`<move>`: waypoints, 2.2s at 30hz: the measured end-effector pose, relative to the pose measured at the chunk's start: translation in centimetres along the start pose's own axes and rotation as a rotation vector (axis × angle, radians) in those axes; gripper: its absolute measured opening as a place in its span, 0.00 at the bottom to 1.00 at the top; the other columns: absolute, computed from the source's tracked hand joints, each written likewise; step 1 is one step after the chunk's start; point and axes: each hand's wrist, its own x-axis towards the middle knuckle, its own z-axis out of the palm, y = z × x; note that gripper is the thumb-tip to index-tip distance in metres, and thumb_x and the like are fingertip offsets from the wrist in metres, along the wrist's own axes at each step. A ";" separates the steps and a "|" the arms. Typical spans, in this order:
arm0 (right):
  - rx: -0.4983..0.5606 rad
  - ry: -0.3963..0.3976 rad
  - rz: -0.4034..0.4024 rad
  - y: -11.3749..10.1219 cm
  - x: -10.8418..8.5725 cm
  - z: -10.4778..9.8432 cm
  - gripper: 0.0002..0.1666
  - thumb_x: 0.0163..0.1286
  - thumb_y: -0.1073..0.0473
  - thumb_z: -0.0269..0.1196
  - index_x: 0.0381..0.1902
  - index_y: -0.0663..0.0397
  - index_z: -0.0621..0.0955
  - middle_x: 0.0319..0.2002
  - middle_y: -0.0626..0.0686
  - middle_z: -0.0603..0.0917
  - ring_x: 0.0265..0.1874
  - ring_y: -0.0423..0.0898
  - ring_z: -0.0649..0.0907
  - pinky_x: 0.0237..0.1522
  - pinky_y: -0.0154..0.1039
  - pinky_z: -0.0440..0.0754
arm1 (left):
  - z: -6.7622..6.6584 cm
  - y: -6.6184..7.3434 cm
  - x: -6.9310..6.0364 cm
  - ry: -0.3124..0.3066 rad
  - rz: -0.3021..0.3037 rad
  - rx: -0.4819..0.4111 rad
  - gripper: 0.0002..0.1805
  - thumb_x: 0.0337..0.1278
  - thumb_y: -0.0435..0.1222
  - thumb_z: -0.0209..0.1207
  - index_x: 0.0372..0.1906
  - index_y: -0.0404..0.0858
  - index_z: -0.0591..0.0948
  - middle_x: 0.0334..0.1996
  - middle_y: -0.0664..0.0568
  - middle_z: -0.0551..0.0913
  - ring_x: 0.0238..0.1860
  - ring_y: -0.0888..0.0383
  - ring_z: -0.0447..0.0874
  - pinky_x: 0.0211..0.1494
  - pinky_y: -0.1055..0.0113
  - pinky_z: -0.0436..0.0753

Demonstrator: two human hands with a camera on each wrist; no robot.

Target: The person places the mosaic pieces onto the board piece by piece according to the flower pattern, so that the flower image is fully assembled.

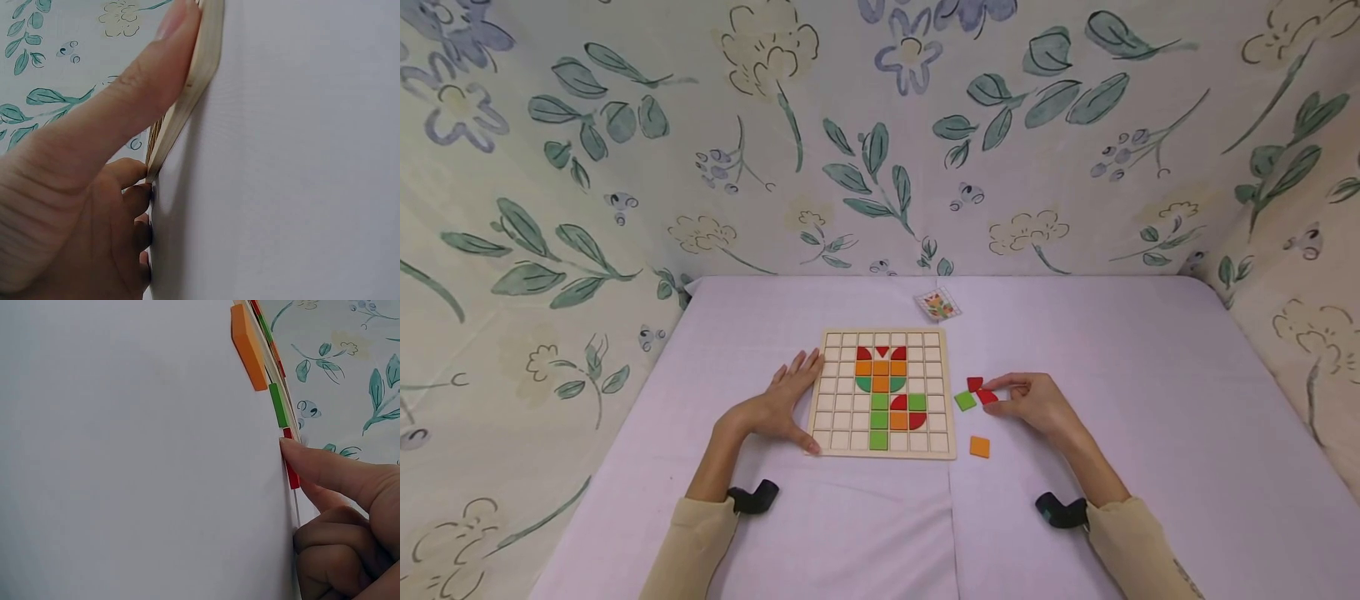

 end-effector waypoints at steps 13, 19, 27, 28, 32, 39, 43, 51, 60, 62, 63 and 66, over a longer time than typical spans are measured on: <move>-0.011 0.029 -0.006 -0.2 -0.2 0.1 0.28 0.59 0.53 0.78 0.55 0.61 0.86 0.17 0.45 0.61 0.19 0.40 0.61 0.22 0.36 0.58 | 0.0 0.0 0.0 -0.004 0.012 0.010 0.84 0.29 0.55 0.85 0.85 0.39 0.38 0.86 0.48 0.33 0.86 0.46 0.23 0.88 0.44 0.33; -0.034 0.044 -0.024 -0.3 -0.3 0.2 0.29 0.61 0.50 0.77 0.55 0.61 0.86 0.17 0.45 0.61 0.19 0.40 0.62 0.20 0.36 0.57 | -0.1 0.1 -0.1 -0.001 0.010 0.007 0.84 0.28 0.55 0.85 0.85 0.39 0.38 0.86 0.47 0.33 0.86 0.45 0.24 0.88 0.43 0.34; 0.007 0.001 -0.058 -3.5 -0.9 1.8 0.27 0.61 0.51 0.77 0.55 0.59 0.86 0.17 0.45 0.59 0.21 0.41 0.61 0.24 0.38 0.58 | -0.1 0.0 -0.1 0.000 0.003 0.014 0.83 0.28 0.56 0.85 0.85 0.39 0.39 0.86 0.47 0.33 0.86 0.45 0.24 0.88 0.43 0.34; 0.015 -0.005 -0.065 -4.0 -0.9 2.2 0.27 0.61 0.51 0.77 0.54 0.59 0.87 0.17 0.45 0.59 0.21 0.41 0.62 0.25 0.38 0.59 | -0.1 0.0 -0.1 0.000 0.002 0.016 0.83 0.29 0.56 0.85 0.85 0.39 0.39 0.86 0.48 0.33 0.86 0.45 0.24 0.88 0.43 0.34; 0.037 -0.041 -0.107 -5.9 -0.9 4.4 0.24 0.60 0.52 0.78 0.51 0.58 0.88 0.16 0.45 0.58 0.19 0.42 0.61 0.25 0.37 0.58 | -0.1 -0.1 -0.1 0.001 0.007 0.012 0.83 0.29 0.56 0.85 0.85 0.39 0.39 0.86 0.47 0.33 0.86 0.45 0.23 0.88 0.43 0.34; 0.081 -0.102 -0.171 -8.0 -0.4 8.0 0.18 0.61 0.52 0.78 0.47 0.53 0.90 0.15 0.45 0.57 0.16 0.42 0.58 0.22 0.35 0.56 | -0.1 0.0 -0.1 -0.001 0.013 0.004 0.83 0.29 0.56 0.85 0.85 0.39 0.39 0.86 0.47 0.33 0.86 0.45 0.23 0.87 0.43 0.33; 0.074 -0.116 -0.206 -8.9 0.0 9.7 0.17 0.60 0.53 0.78 0.45 0.53 0.91 0.13 0.44 0.57 0.14 0.41 0.57 0.19 0.31 0.53 | -0.2 0.0 -0.1 0.001 0.018 0.001 0.83 0.28 0.55 0.85 0.84 0.38 0.39 0.86 0.47 0.33 0.86 0.45 0.24 0.87 0.43 0.33; 0.073 -0.134 -0.242 -10.2 0.9 11.8 0.15 0.59 0.56 0.79 0.43 0.54 0.91 0.12 0.44 0.59 0.13 0.40 0.59 0.18 0.30 0.53 | -0.2 0.0 -0.2 0.003 0.024 0.001 0.83 0.28 0.55 0.85 0.84 0.37 0.39 0.86 0.46 0.33 0.86 0.44 0.24 0.87 0.42 0.34; 0.045 -0.116 -0.238 -11.0 1.2 12.8 0.14 0.57 0.56 0.80 0.40 0.52 0.91 0.13 0.44 0.59 0.14 0.41 0.58 0.21 0.31 0.55 | -0.1 -0.1 0.0 -0.004 0.021 0.007 0.83 0.28 0.56 0.85 0.84 0.37 0.39 0.86 0.46 0.33 0.86 0.44 0.23 0.87 0.43 0.33; 0.044 -0.116 -0.234 -11.2 1.2 12.9 0.14 0.56 0.56 0.80 0.40 0.51 0.91 0.13 0.44 0.59 0.15 0.41 0.58 0.22 0.32 0.55 | -0.1 -0.2 0.0 -0.005 0.020 0.008 0.83 0.29 0.56 0.84 0.84 0.38 0.39 0.86 0.47 0.32 0.86 0.45 0.23 0.87 0.43 0.33; 0.042 -0.117 -0.233 -11.3 1.2 13.0 0.15 0.56 0.56 0.80 0.40 0.51 0.91 0.13 0.44 0.59 0.15 0.41 0.58 0.22 0.32 0.55 | 0.0 -0.2 0.0 -0.007 0.018 0.010 0.83 0.29 0.56 0.84 0.84 0.38 0.38 0.86 0.47 0.32 0.86 0.45 0.23 0.87 0.43 0.33; 0.036 -0.119 -0.229 -11.3 1.2 13.1 0.15 0.57 0.56 0.80 0.42 0.50 0.90 0.13 0.44 0.60 0.14 0.40 0.58 0.21 0.32 0.55 | 0.0 -0.3 0.1 -0.008 0.021 0.013 0.83 0.29 0.57 0.84 0.84 0.38 0.38 0.86 0.47 0.32 0.86 0.45 0.23 0.87 0.43 0.33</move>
